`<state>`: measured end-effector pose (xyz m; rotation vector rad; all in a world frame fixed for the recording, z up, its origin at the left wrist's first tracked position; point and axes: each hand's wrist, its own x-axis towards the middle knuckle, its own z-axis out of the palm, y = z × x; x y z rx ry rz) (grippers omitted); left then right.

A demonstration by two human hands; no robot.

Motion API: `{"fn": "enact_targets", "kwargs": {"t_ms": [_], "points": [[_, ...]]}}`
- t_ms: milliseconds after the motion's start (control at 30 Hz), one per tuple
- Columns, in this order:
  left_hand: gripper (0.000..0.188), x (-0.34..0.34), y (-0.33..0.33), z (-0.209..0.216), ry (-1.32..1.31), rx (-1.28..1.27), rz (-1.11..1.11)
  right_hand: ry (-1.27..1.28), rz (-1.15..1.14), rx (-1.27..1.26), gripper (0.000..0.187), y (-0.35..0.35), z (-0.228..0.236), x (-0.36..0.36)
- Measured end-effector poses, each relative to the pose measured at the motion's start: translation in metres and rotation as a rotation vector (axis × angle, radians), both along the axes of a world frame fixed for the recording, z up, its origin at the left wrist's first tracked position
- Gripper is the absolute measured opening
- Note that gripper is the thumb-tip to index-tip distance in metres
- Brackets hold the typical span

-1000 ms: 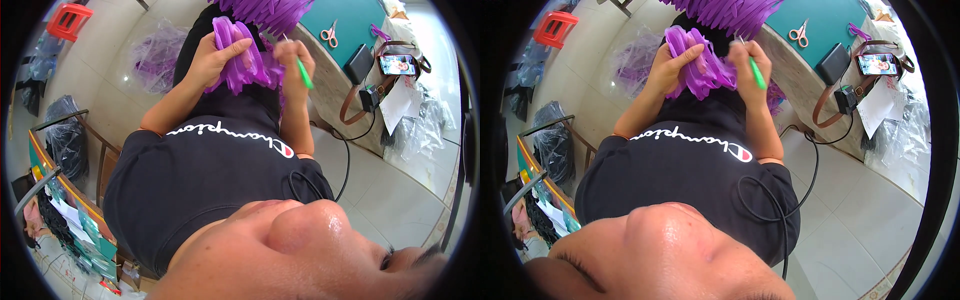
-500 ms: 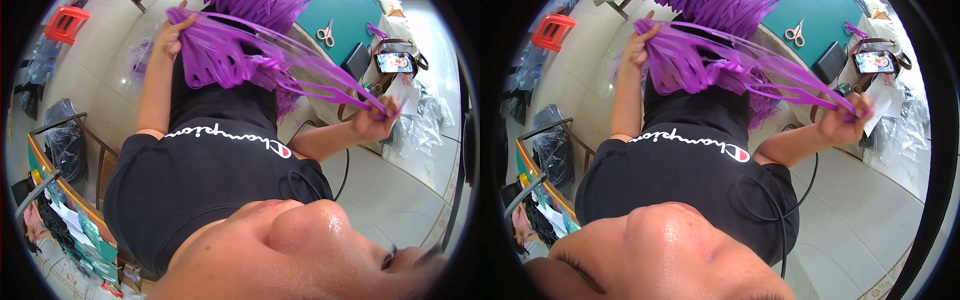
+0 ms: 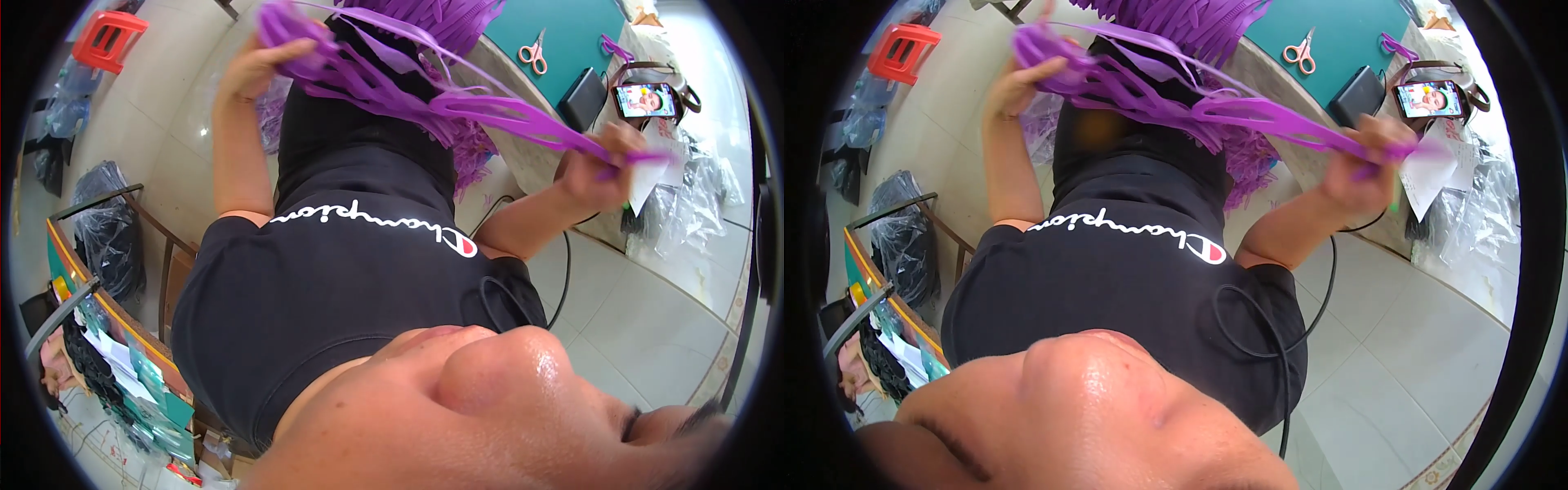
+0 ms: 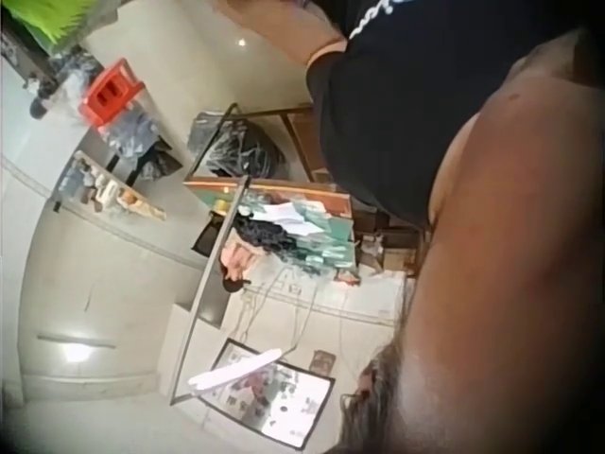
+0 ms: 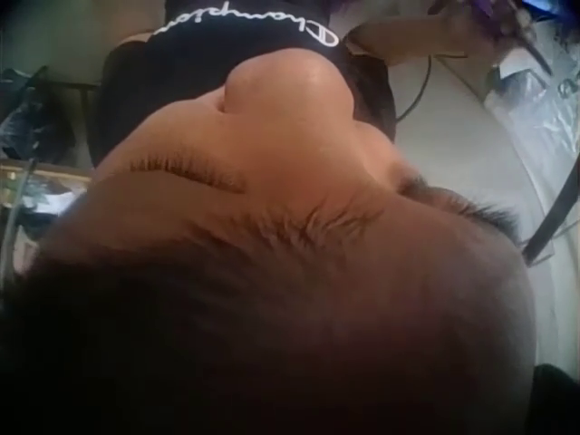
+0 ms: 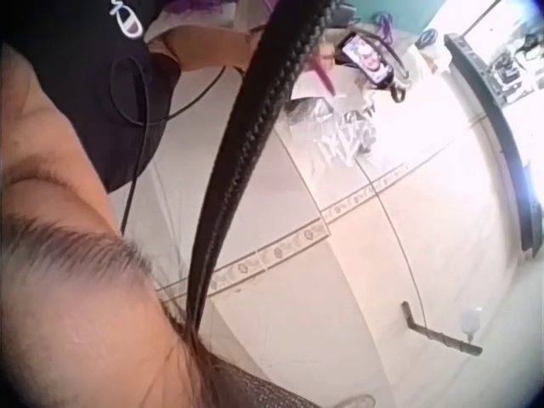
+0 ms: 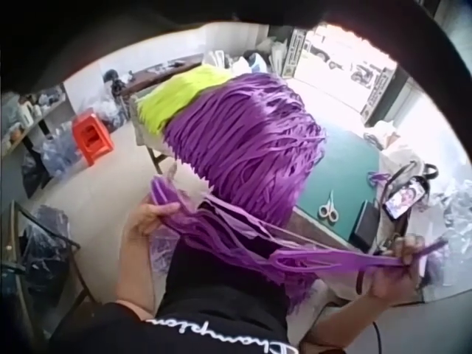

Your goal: Crocheting purple fabric strips using a green crochet hook at a workshop table.

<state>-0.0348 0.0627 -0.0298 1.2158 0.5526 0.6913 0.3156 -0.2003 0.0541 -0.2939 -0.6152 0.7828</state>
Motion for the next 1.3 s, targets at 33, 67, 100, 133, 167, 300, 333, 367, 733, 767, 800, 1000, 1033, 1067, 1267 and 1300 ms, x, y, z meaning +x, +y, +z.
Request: {"fn": "enact_targets", "kwargs": {"t_ms": [33, 67, 100, 133, 167, 300, 333, 367, 733, 767, 800, 1000, 1033, 1067, 1267, 1300], "points": [[0.051, 0.011, -0.016, 0.008, 0.070, -0.002, -0.027, -0.112, 0.067, -0.019, 0.018, 0.018, -0.006, -0.024], [0.054, 0.028, -0.025, -0.001, 0.057, 0.111, -0.085, -0.214, 0.148, -0.084, 0.022, 0.028, -0.015, -0.039], [0.058, 0.042, -0.036, 0.000, 0.030, 0.219, -0.062, -0.306, 0.240, -0.145, 0.029, 0.035, -0.024, -0.052], [0.063, 0.050, -0.047, 0.004, 0.005, 0.327, -0.027, -0.297, 0.330, -0.197, 0.034, 0.043, -0.034, -0.065], [0.063, 0.052, -0.054, 0.010, 0.008, 0.327, -0.025, -0.286, 0.415, -0.249, 0.041, 0.049, -0.043, -0.079], [0.079, 0.052, -0.078, 0.036, -0.099, 0.195, -0.057, -0.444, 0.369, -0.289, 0.053, 0.066, -0.060, -0.127], [0.084, 0.053, -0.082, 0.040, -0.157, 0.097, -0.058, -0.489, 0.348, -0.298, 0.054, 0.067, -0.059, -0.132], [0.084, 0.054, -0.083, 0.040, -0.156, 0.096, -0.060, -0.487, 0.346, -0.299, 0.054, 0.069, -0.061, -0.135], [0.082, 0.060, -0.089, 0.042, -0.209, 0.053, -0.004, -0.572, 0.284, -0.312, 0.054, 0.075, -0.063, -0.137], [0.082, 0.060, -0.089, 0.042, -0.209, 0.054, -0.005, -0.572, 0.283, -0.311, 0.054, 0.076, -0.062, -0.138], [0.082, 0.060, -0.089, 0.043, -0.181, 0.084, 0.015, -0.668, 0.191, -0.352, 0.054, 0.077, -0.061, -0.141], [0.048, 0.060, -0.089, 0.042, -0.032, 0.308, 0.066, -1.069, -0.493, -0.555, 0.052, 0.085, -0.062, -0.101], [0.081, 0.060, -0.084, 0.038, -0.138, -0.058, -0.177, -1.003, -0.639, -0.665, 0.051, 0.084, -0.053, -0.083], [0.072, 0.057, -0.076, 0.036, -0.104, -0.130, -0.407, -0.834, -0.726, -0.736, 0.052, 0.087, -0.042, -0.066], [0.030, 0.048, -0.077, 0.037, -0.127, -0.414, -0.568, -0.152, -0.007, -0.587, 0.055, 0.079, -0.036, 0.008], [0.025, 0.054, -0.080, 0.036, -0.136, -0.409, -0.423, -0.225, 0.077, -0.544, 0.054, 0.074, -0.036, -0.006]]}}
